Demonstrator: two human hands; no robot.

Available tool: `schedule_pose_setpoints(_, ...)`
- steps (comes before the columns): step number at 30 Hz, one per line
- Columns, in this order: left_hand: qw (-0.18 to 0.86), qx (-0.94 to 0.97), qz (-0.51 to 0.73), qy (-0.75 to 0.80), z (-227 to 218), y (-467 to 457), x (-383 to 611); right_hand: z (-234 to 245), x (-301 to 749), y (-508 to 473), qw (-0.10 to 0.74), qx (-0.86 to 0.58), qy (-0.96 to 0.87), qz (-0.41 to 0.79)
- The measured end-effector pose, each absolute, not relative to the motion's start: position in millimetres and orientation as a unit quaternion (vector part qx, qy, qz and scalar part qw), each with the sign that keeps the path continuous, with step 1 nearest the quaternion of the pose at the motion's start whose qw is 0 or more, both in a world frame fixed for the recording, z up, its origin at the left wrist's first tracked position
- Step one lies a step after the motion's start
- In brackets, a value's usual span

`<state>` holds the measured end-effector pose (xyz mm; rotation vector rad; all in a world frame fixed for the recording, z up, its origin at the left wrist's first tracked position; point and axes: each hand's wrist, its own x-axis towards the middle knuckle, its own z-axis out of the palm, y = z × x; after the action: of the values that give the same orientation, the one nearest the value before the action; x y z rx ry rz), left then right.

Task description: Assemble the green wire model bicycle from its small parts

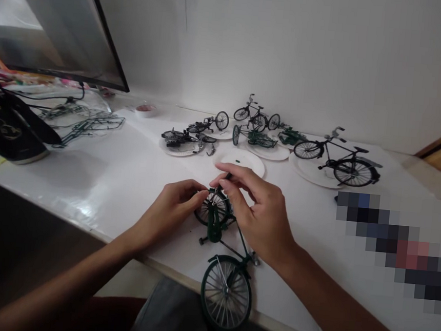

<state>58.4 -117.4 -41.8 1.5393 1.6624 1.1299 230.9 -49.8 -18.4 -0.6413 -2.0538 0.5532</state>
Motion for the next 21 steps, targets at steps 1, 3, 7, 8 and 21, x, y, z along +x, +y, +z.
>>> schedule_pose_setpoints(1,0.297,0.581,0.425,0.628,-42.0,-117.0,58.2,-19.1,230.7,-50.2,0.442,-0.255,-0.834,0.208)
schedule_pose_setpoints(3,0.294,0.582,0.425,0.628,-42.3,-116.4,57.9,-19.4,230.2,-51.3,0.441,-0.251,-0.843,0.177)
schedule_pose_setpoints(7,0.3,0.581,0.423,0.628,-40.5,-116.7,58.1,-18.6,230.2,-52.3,0.438,-0.254,-0.851,0.138)
schedule_pose_setpoints(8,0.3,0.58,0.42,0.63,-39.6,-117.0,58.4,-18.6,230.5,-52.1,0.435,-0.255,-0.853,0.134)
schedule_pose_setpoints(21,0.303,0.585,0.424,0.621,-40.2,-117.7,57.0,-18.2,230.1,-52.3,0.432,-0.242,-0.86,0.127)
